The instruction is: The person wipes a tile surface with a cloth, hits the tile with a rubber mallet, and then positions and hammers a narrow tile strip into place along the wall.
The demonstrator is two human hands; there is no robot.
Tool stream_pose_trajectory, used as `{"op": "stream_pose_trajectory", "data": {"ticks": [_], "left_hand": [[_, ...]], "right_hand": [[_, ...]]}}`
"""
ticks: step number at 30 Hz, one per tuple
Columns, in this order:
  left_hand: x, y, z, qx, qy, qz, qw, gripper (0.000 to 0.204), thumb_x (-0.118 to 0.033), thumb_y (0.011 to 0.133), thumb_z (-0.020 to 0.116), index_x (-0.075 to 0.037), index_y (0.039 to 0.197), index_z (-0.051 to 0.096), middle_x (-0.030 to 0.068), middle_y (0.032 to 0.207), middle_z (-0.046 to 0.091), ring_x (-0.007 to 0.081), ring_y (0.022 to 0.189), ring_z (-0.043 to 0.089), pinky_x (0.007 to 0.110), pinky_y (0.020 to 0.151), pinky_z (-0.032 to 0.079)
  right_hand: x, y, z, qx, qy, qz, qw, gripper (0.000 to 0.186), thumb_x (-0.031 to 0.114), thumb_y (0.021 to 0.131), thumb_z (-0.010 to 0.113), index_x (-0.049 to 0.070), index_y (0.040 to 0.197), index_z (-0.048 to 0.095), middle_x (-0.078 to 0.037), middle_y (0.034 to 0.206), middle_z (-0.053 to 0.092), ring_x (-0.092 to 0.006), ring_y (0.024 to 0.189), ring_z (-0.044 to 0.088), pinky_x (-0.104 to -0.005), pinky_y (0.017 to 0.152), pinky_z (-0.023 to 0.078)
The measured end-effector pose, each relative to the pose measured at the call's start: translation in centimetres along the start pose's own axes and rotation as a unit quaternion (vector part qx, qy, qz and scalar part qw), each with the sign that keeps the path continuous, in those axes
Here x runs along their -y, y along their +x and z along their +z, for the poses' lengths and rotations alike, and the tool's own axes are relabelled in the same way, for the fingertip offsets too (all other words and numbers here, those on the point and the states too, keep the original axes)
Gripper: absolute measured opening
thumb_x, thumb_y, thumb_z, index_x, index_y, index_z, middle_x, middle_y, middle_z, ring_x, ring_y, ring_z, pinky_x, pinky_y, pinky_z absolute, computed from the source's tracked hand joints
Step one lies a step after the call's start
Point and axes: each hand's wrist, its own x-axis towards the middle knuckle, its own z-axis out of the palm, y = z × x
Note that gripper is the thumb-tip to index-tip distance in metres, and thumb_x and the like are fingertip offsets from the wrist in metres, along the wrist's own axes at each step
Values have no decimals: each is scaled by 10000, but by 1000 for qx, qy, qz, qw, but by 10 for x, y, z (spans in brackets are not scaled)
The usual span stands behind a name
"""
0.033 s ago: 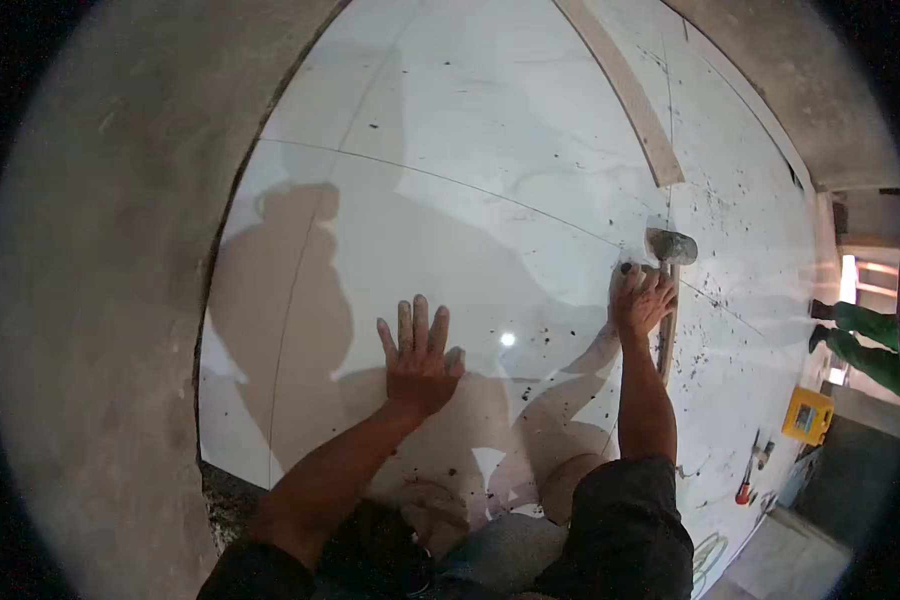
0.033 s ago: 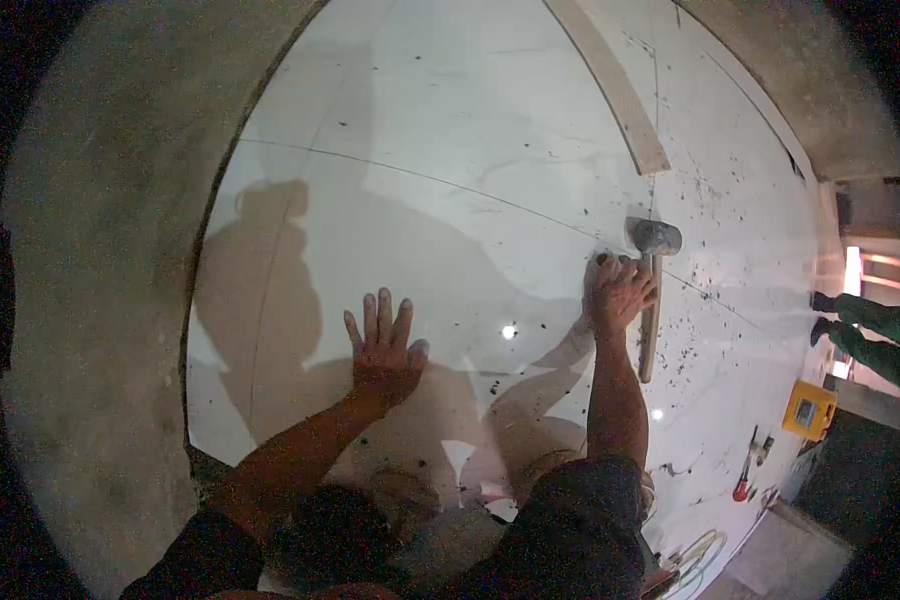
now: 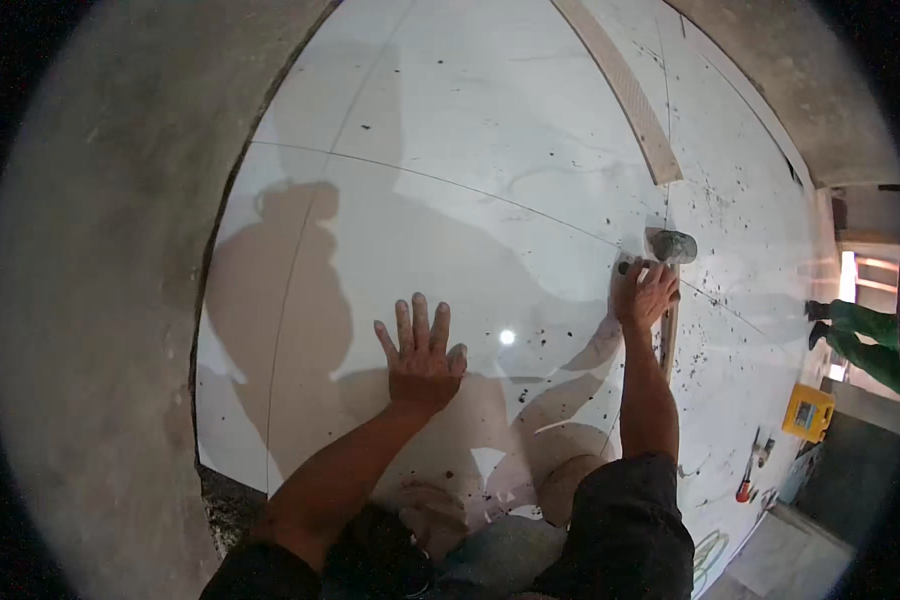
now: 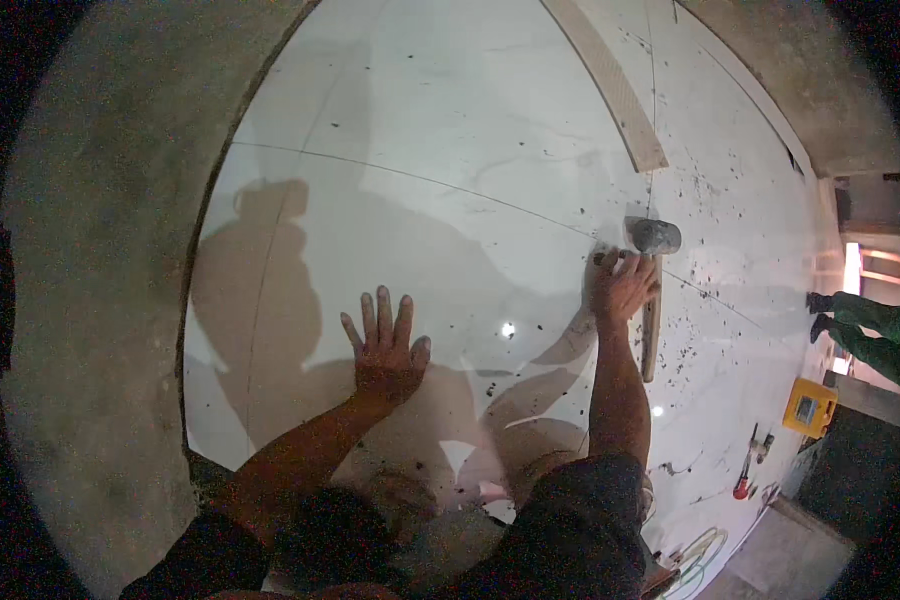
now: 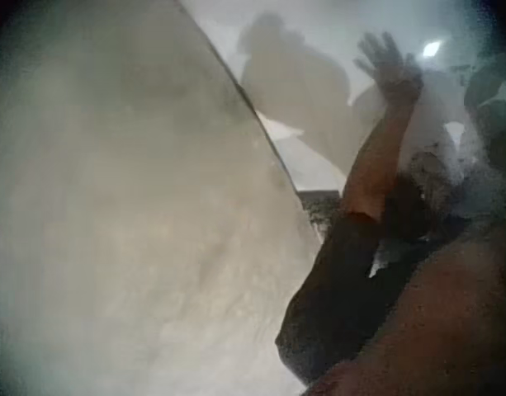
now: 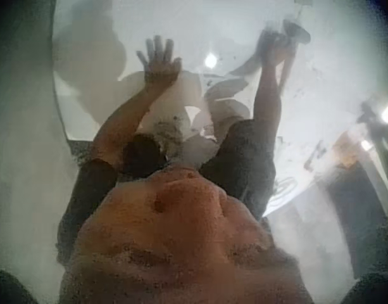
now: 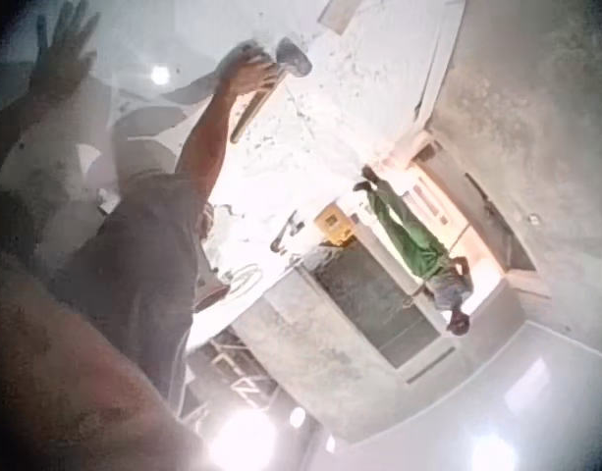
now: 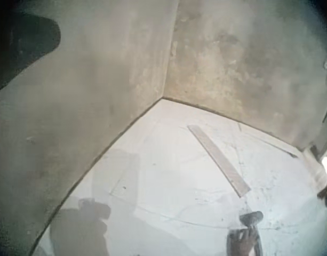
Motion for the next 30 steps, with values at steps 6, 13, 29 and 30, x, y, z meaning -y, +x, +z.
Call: {"op": "stream_pose_trajectory", "data": {"ticks": [6, 13, 29, 30], "left_hand": [[-13, 7, 13, 32, 1, -2, 999, 709, -416, 878, 540, -53, 1441, 309, 268, 1527, 125, 494, 1399, 102, 709, 1065, 20], [-9, 13, 5, 135, 8, -111, 985, 721, -435, 855, 564, -87, 1439, 324, 261, 1523, 148, 494, 1398, 105, 719, 1054, 31], [-1, -1, 31, 18, -161, -56, 985, 699, -413, 871, 520, -85, 1450, 306, 213, 1547, 152, 416, 1427, 117, 669, 1102, 46], [-1, -4, 36, -36, -154, -41, 987, 730, -416, 837, 568, -90, 1441, 321, 229, 1538, 173, 436, 1413, 165, 685, 1089, 73]], "right_hand": [[-23, 134, 43, -81, 131, -34, 987, 374, 307, 911, 578, -20, 1090, 548, -206, 1019, 584, -398, 1014, 533, -473, 882, 441], [-63, 269, 183, 208, 159, -44, 964, 755, 661, 766, 625, -9, 1113, 611, -228, 1000, 631, -346, 980, 607, -461, 868, 467], [-44, 295, 221, 377, 296, -45, 876, 259, 292, 909, 607, 91, 1042, 513, -46, 983, 432, -181, 884, 408, -336, 749, 332], [-29, 290, 216, 391, 340, -10, 855, 269, 287, 911, 602, 89, 1066, 505, -49, 1017, 425, -184, 915, 403, -338, 773, 326]]}}
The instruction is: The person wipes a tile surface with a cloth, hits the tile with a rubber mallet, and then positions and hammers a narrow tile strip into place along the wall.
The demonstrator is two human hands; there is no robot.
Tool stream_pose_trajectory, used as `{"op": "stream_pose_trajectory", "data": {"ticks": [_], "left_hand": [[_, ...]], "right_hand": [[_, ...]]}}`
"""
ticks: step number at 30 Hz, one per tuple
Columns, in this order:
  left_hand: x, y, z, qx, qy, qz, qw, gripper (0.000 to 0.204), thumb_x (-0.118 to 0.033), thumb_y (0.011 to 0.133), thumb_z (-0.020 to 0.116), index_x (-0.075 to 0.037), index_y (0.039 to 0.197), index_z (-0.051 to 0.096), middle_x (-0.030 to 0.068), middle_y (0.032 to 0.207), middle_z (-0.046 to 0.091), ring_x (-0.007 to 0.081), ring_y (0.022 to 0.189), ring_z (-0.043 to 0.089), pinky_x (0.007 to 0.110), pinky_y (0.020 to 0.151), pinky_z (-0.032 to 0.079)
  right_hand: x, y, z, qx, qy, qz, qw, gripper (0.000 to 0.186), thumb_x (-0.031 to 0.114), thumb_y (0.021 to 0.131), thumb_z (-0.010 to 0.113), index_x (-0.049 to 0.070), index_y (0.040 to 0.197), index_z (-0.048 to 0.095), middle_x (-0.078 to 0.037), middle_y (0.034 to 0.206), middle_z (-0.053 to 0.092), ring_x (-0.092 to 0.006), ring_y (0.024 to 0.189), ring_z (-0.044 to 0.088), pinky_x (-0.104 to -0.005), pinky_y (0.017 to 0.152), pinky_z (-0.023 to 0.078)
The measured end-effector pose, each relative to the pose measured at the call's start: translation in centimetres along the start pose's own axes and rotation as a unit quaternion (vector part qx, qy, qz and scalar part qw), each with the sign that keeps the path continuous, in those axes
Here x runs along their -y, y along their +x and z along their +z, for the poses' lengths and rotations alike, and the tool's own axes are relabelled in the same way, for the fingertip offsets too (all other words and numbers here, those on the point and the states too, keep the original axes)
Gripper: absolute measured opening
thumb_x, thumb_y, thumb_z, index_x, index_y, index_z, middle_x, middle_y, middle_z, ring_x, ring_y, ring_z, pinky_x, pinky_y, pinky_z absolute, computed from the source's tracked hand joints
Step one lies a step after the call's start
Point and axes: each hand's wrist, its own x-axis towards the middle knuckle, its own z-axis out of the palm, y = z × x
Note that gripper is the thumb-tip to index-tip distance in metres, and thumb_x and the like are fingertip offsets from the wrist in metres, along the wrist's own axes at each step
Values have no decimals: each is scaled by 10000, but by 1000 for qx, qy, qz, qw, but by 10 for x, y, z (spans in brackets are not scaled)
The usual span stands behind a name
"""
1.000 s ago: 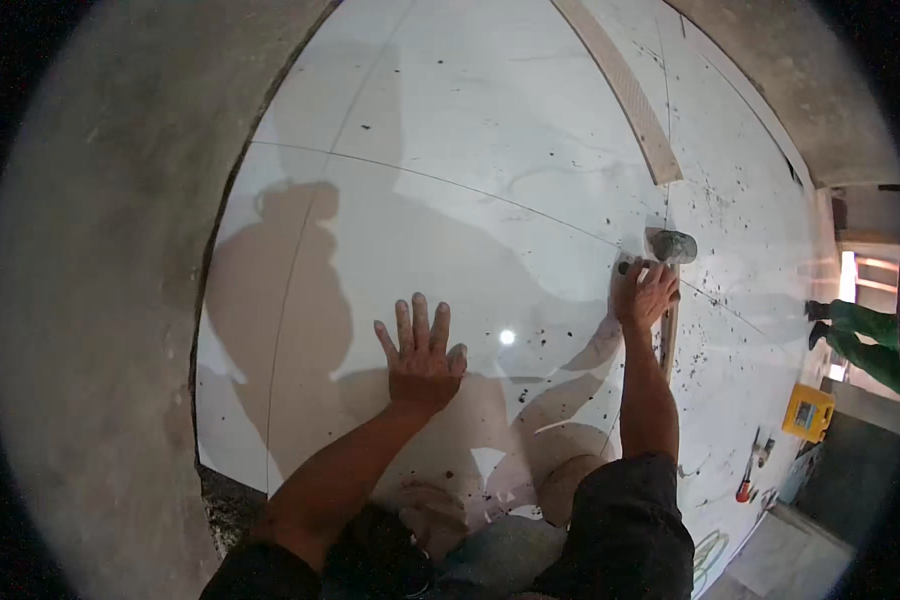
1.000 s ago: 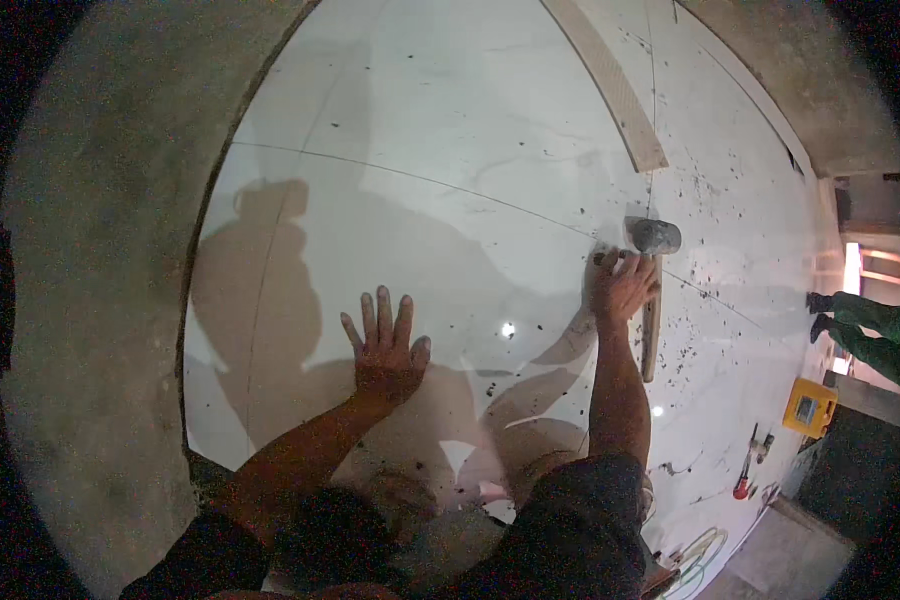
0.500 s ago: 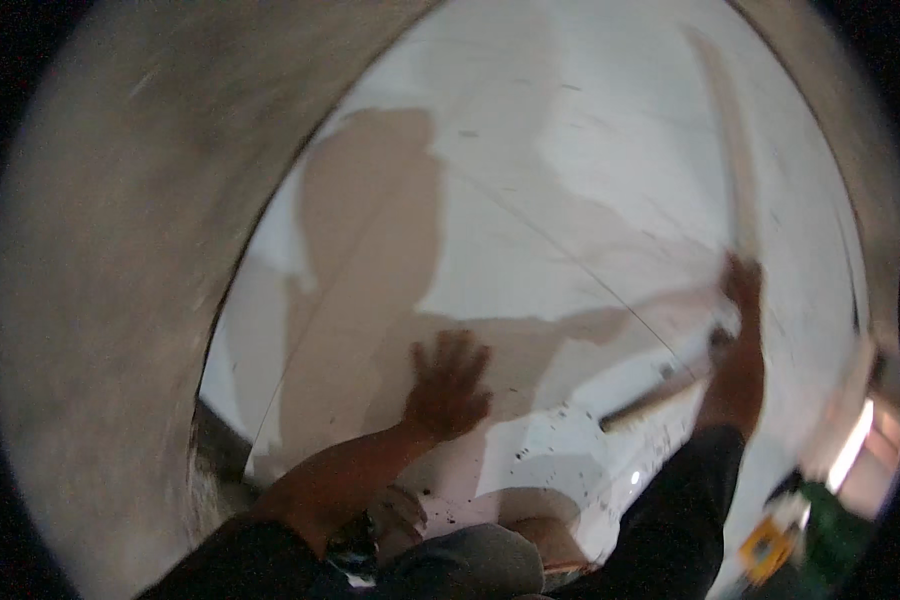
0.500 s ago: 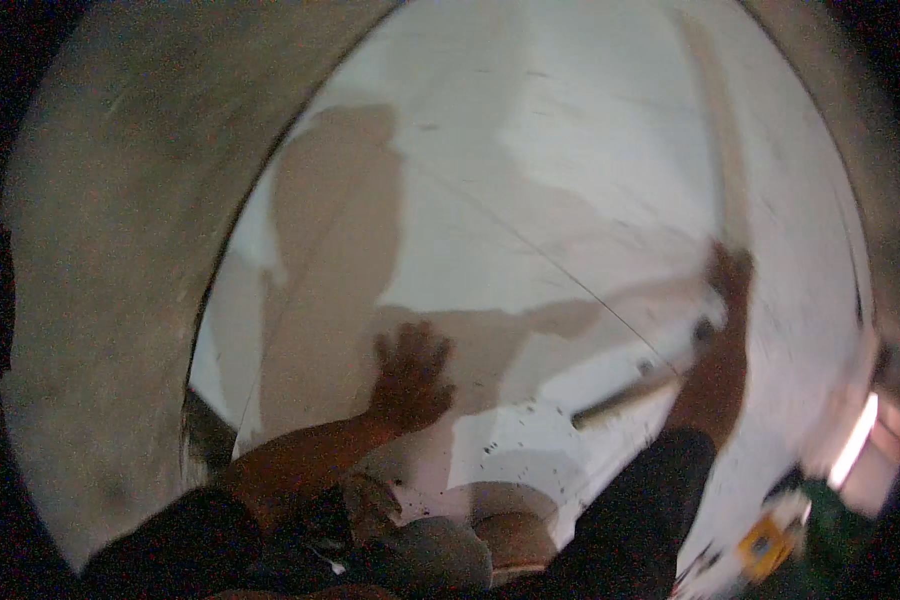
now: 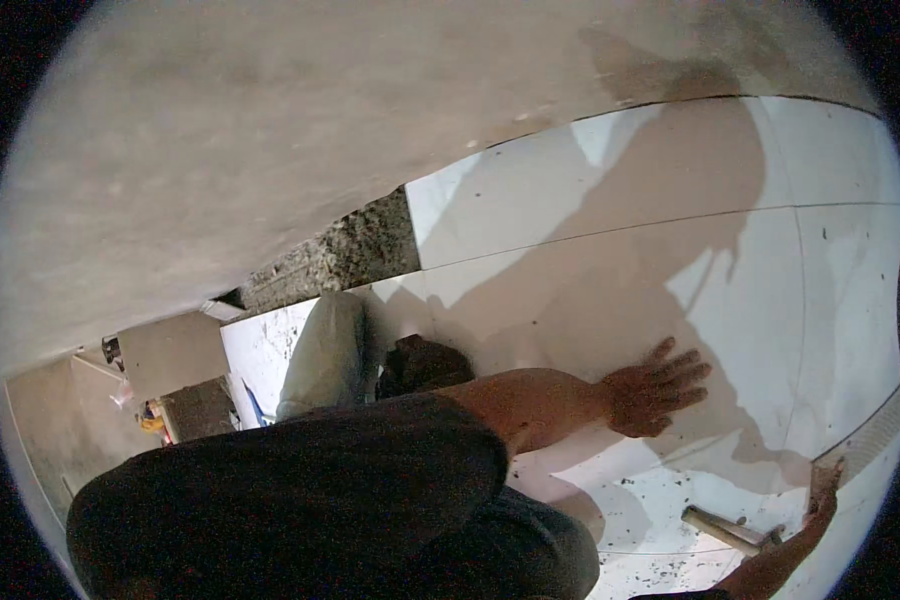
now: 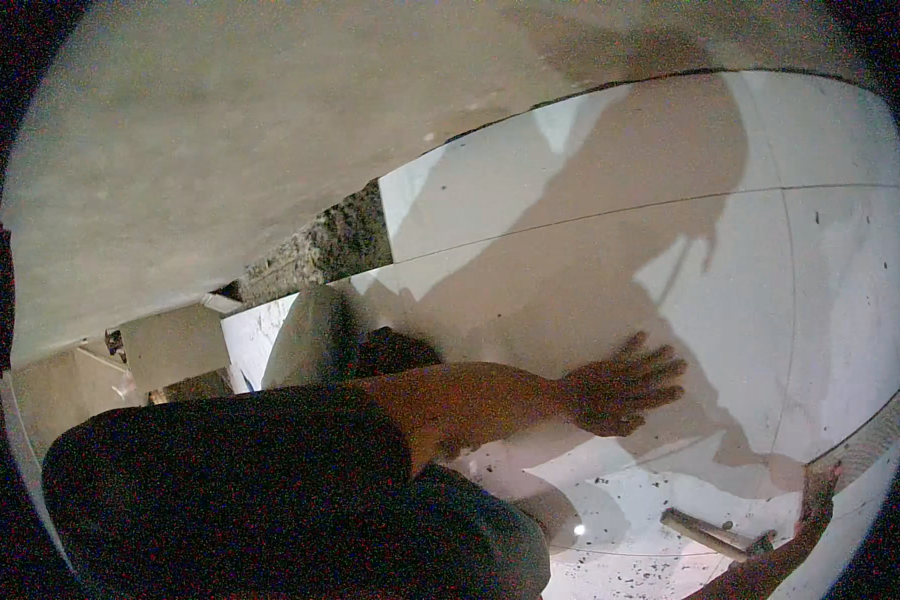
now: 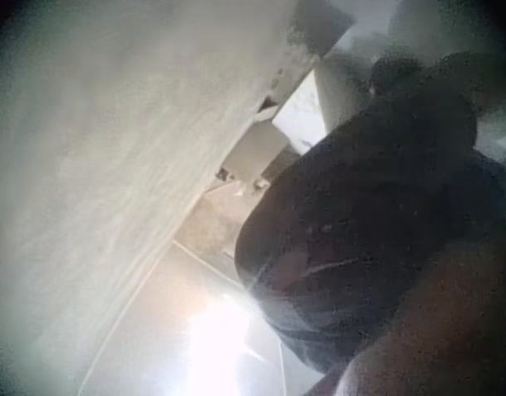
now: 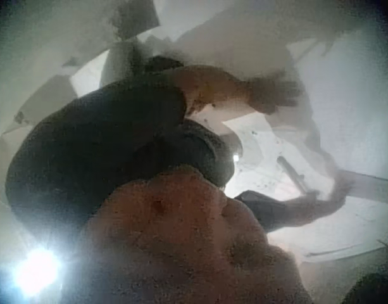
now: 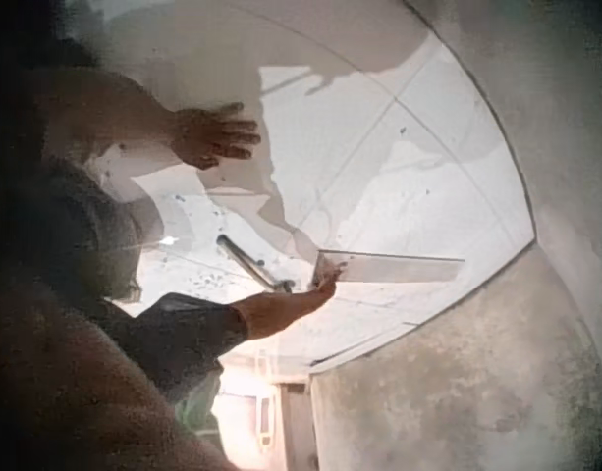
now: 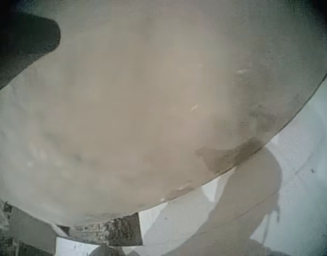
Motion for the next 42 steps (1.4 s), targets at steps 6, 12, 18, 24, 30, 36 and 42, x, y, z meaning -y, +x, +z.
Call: {"op": "stream_pose_trajectory", "data": {"ticks": [6, 12, 18, 24, 30, 36, 42], "left_hand": [[-1, 4, -24, -35, -99, 42, 994, 724, -461, 770, 605, -32, 1337, 471, 257, 1516, 213, 426, 1413, 182, 644, 1122, 67], [75, -27, -76, -39, -44, 51, 997, 698, -423, 788, 633, -69, 1366, 467, 220, 1509, 247, 355, 1430, 158, 562, 1163, 17], [200, -146, -178, -155, 128, -145, 969, 706, -453, 885, 544, -87, 1449, 329, 238, 1540, 159, 426, 1429, 107, 607, 1132, 40], [199, -273, -173, -265, 127, -270, 917, 737, -437, 885, 547, -2, 1432, 316, 278, 1530, 143, 468, 1417, 94, 619, 1123, 56], [77, -315, -162, -101, 18, -185, 977, 729, -467, 866, 552, -19, 1405, 351, 286, 1465, 278, 472, 1386, 189, 625, 1110, 123], [34, -428, -79, 50, 13, 58, 997, 500, -294, 825, 586, -37, 1250, 534, 181, 1239, 532, 362, 1204, 466, 536, 1031, 332], [3, -505, -96, 416, 37, 157, 895, 385, -251, 758, 629, -71, 1097, 661, 151, 998, 662, 351, 959, 632, 500, 816, 512]], "right_hand": [[121, -72, 56, 9, 280, 43, 959, 351, 256, 928, 571, 80, 1212, 462, -67, 1217, 387, -203, 1100, 371, -345, 918, 294], [269, -301, 126, -32, 403, 53, 913, 458, 225, 945, 541, 71, 1359, 419, -85, 1417, 349, -222, 1285, 339, -353, 1063, 262], [307, -502, 106, -137, 362, -19, 922, 472, 273, 976, 486, 98, 1412, 440, -71, 1506, 350, -224, 1354, 357, -366, 1130, 262], [284, -630, 67, -251, -334, -257, 871, 519, 170, 975, 443, 17, 1452, 309, -99, 1512, 331, -246, 1369, 351, -377, 1140, 268], [319, -676, -1, -368, -544, -359, 663, 503, 130, 982, 440, 46, 1461, 313, -78, 1493, 376, -198, 1301, 456, -361, 1085, 356], [384, -746, 113, -296, -20, -414, 861, 417, 170, 963, 545, -25, 1327, 498, -113, 1269, 600, -216, 1064, 627, -320, 934, 487], [413, -801, 176, -225, -21, -360, 905, 284, 170, 936, 617, -53, 1107, 656, -103, 1088, 678, -203, 947, 624, -315, 846, 490]]}}
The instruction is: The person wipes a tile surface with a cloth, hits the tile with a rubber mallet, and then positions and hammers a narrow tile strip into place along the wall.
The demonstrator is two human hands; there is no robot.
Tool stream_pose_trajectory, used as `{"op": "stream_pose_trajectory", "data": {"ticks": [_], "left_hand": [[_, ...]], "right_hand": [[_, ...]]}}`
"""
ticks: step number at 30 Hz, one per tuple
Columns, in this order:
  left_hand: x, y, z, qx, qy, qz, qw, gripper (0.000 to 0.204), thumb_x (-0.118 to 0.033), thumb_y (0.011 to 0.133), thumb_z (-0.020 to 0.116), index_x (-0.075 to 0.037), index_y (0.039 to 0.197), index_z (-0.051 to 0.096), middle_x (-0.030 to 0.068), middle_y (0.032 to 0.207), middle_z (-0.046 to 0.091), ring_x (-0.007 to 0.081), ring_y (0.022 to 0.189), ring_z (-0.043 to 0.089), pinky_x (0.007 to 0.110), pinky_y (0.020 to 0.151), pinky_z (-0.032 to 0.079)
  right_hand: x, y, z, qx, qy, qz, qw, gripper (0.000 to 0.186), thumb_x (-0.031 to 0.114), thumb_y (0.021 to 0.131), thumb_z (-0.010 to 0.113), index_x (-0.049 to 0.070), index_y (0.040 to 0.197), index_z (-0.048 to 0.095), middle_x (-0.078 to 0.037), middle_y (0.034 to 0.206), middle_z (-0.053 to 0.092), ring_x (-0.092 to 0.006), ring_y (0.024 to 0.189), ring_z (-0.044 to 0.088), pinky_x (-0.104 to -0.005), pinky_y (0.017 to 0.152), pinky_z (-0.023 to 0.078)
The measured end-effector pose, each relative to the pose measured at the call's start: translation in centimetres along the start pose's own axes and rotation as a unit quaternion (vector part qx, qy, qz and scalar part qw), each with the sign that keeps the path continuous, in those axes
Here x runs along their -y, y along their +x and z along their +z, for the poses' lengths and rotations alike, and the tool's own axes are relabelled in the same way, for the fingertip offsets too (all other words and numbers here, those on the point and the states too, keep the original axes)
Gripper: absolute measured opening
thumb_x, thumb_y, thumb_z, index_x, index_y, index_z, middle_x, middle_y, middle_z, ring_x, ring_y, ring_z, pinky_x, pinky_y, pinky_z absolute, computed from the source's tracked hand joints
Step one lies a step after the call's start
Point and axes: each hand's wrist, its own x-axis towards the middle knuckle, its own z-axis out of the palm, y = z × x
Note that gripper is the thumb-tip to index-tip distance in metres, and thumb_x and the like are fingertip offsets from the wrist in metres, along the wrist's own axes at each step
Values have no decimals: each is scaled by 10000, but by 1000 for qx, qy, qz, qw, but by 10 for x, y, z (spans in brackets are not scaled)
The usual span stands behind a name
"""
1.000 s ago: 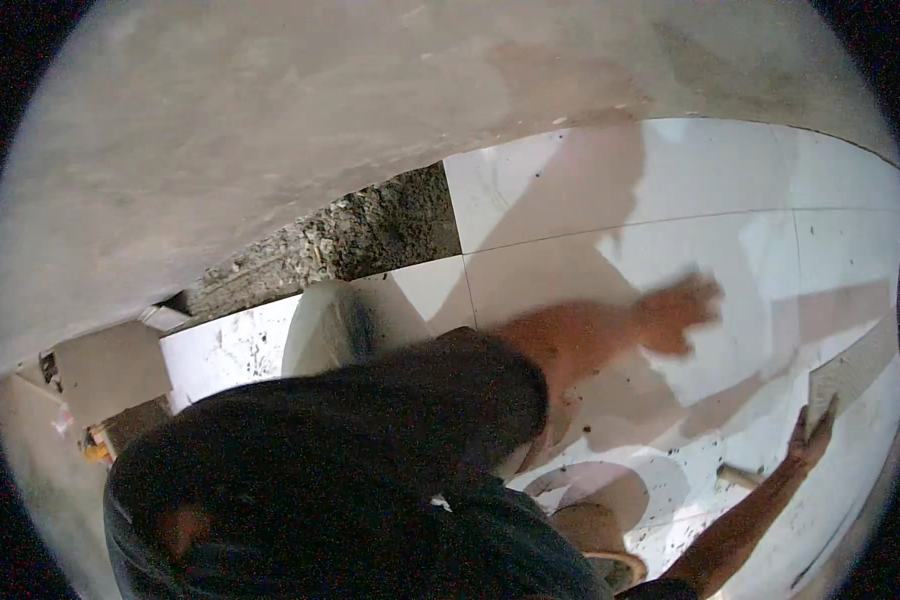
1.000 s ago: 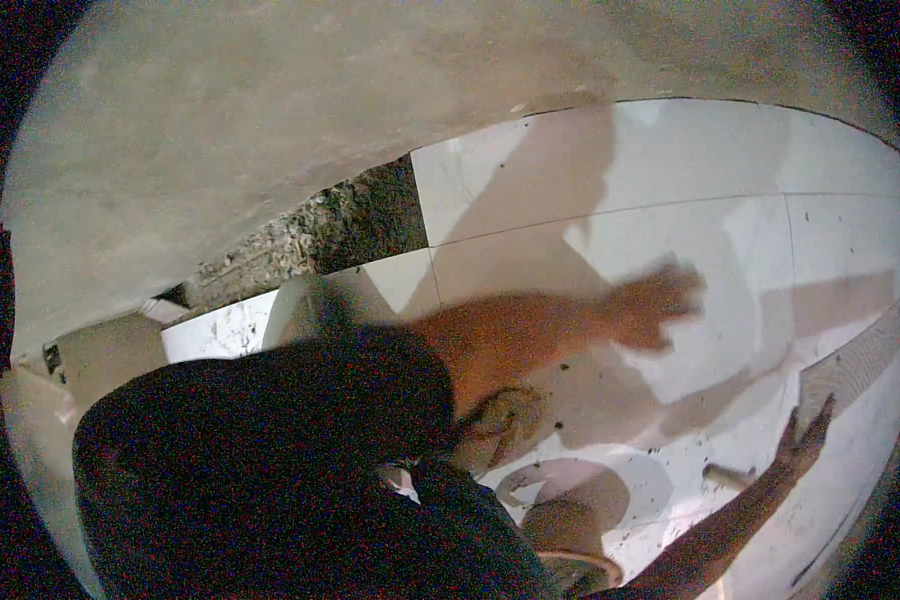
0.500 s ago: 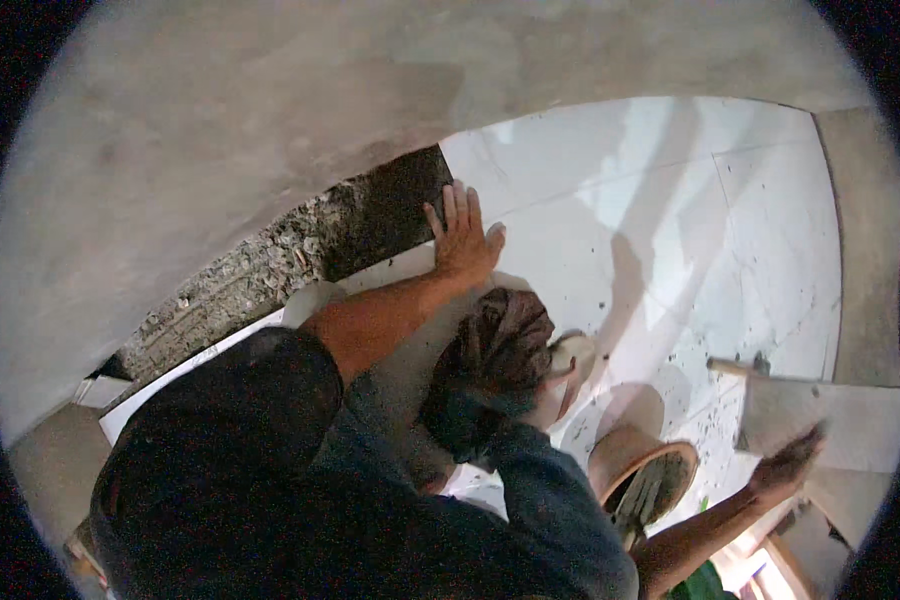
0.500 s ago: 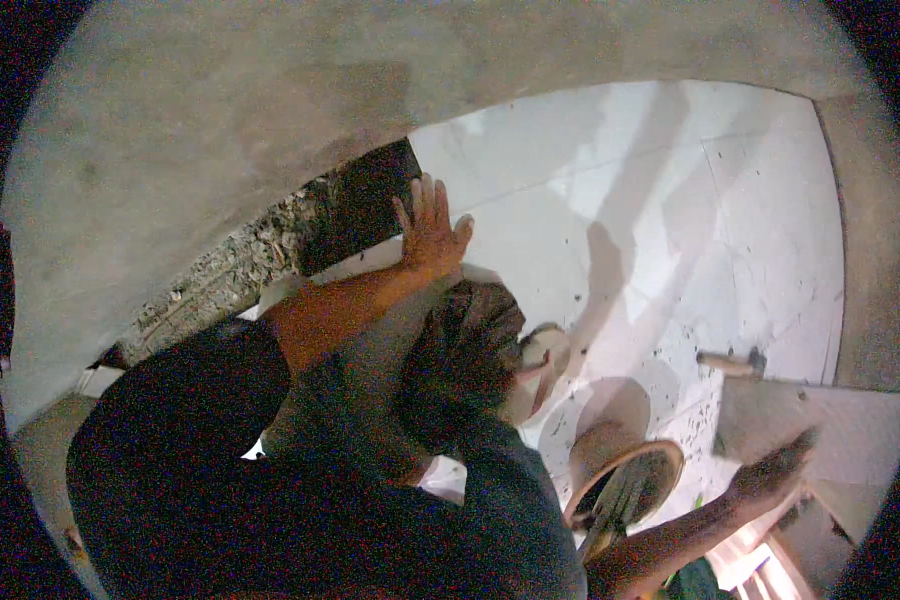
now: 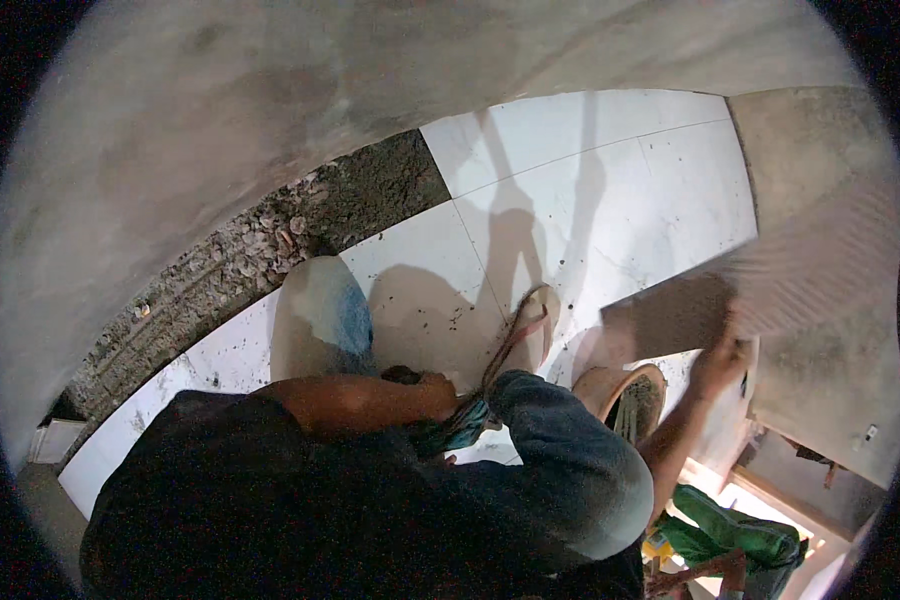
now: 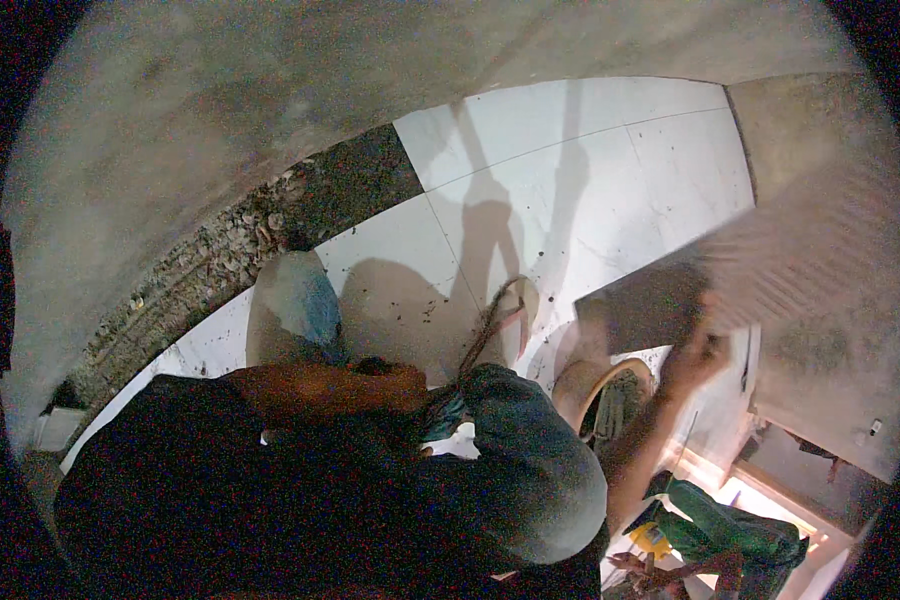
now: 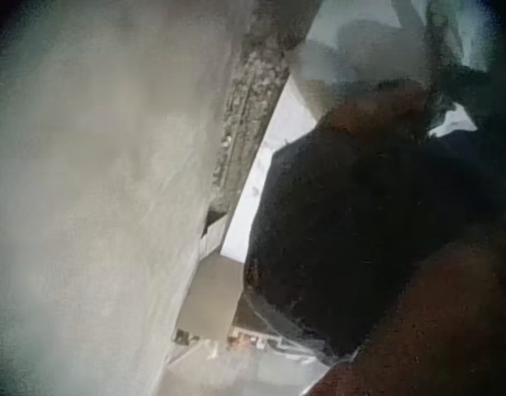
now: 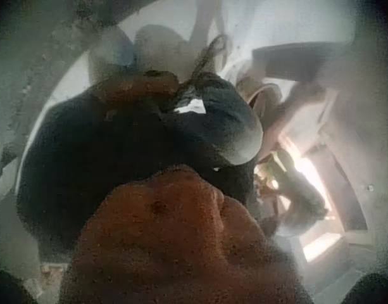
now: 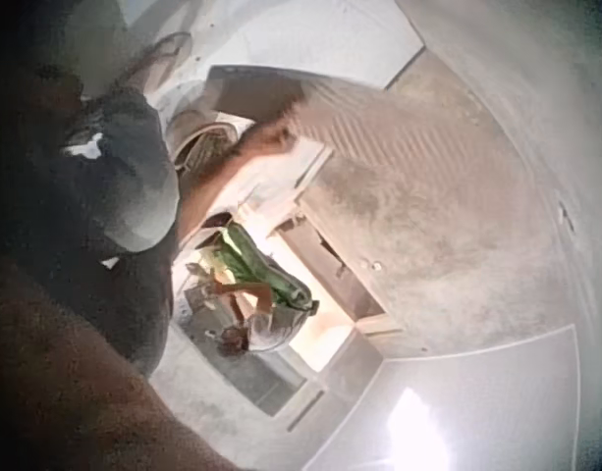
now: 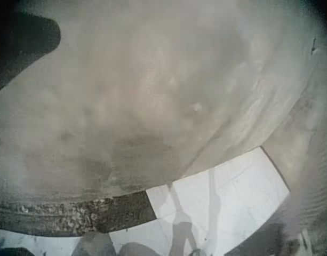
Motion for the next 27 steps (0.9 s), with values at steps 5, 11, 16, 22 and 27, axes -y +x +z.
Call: {"op": "stream_pose_trajectory", "data": {"ticks": [5, 11, 16, 22, 27], "left_hand": [[18, -78, -54, -68, -230, -125, 963, 362, -268, 852, 585, -70, 1151, 631, 192, 1099, 633, 355, 1077, 599, 493, 916, 473], [63, -244, -23, -652, -272, -286, 648, 358, -80, 900, 547, -55, 1257, 549, 162, 1240, 584, 322, 1146, 557, 419, 989, 426], [113, -294, 164, -639, -122, -574, 497, 437, -291, 962, 540, -69, 1334, 486, 156, 1385, 469, 379, 1236, 472, 451, 1046, 377], [66, -220, 241, -348, -130, -874, 312, 685, -540, 967, 389, -179, 1515, 192, 110, 1579, 134, 348, 1437, 154, 606, 1114, 161], [102, -233, 267, -343, -103, -884, 301, 787, -660, 923, 332, -222, 1531, 91, 78, 1595, 50, 342, 1458, 49, 632, 1114, 78]], "right_hand": [[-18, -30, 57, 83, -1, -37, 996, 292, 246, 933, 632, -29, 1018, 680, -125, 916, 702, -163, 787, 626, -309, 723, 500], [-112, -25, 82, 111, -52, -66, 990, 336, 260, 889, 657, -69, 953, 635, -229, 782, 662, -308, 718, 657, -408, 666, 495], [-165, -14, 166, 129, -110, -120, 978, 321, 262, 854, 677, -55, 894, 644, -260, 762, 654, -385, 735, 658, -396, 662, 510], [-230, 8, 196, 158, -136, -39, 977, 347, 331, 844, 673, -16, 851, 652, -241, 789, 664, -412, 756, 648, -442, 676, 508], [-243, 28, 212, 241, -194, 2, 951, 378, 355, 863, 657, -20, 907, 667, -230, 852, 684, -363, 808, 669, -408, 731, 507]]}}
